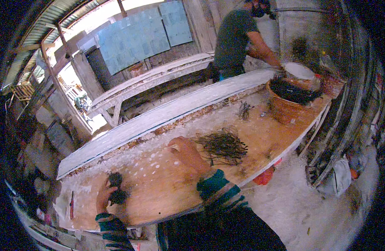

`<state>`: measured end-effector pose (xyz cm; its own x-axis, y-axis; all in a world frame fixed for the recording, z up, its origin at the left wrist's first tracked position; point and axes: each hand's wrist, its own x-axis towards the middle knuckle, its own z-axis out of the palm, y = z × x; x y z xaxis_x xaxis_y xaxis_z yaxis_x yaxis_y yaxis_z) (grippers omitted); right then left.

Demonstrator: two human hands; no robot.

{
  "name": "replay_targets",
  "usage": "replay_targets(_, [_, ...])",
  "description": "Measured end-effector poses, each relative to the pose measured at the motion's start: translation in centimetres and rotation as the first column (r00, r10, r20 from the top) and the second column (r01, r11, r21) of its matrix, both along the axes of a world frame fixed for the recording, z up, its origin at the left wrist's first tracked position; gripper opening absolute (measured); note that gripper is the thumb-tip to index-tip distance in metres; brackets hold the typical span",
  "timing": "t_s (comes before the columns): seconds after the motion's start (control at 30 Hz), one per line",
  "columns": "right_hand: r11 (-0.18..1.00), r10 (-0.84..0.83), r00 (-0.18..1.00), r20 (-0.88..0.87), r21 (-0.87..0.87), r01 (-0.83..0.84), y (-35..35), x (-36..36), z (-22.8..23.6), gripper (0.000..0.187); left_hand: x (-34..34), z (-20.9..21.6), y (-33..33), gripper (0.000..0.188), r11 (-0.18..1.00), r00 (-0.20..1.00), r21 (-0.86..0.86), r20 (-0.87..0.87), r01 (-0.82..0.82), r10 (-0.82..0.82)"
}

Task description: The person repeatedly picks up small black cords from a pile on a wooden workbench and ties them into bundles by hand. A coworker in the background applies a white substance to a long curved object and handles white fibrous material.

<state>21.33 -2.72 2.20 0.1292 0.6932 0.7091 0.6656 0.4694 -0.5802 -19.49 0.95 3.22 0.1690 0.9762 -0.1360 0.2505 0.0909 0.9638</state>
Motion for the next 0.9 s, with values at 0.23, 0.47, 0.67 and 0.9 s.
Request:
replay_targets(0.23, [0.897,-0.434,0.871,0.228,0.016,0.443,-7.4,15.6,6.2,0.017,-4.2,-1.6,0.1,0.079,0.998,0.999,-0.024,-0.018,0.05,-0.05])
replay_targets(0.47, [0.651,-0.691,0.549,0.47,0.076,0.755,-16.5,34.7,12.2,0.048,-4.7,-0.1,-1.1,0.076,0.976,0.984,0.202,-0.144,-0.075,0.105])
replay_targets(0.67, [0.343,-0.731,0.279,0.623,-0.019,0.939,-19.1,36.5,10.0,0.044,0.0,3.5,-3.7,0.057,0.788,0.914,0.611,-0.275,-0.075,0.3])
replay_targets(0.9, [-0.012,-0.839,-0.188,0.51,0.328,0.945,-16.9,33.1,10.9,0.031,5.9,3.9,-5.6,0.048,0.864,0.992,0.497,-0.047,-0.077,0.115])
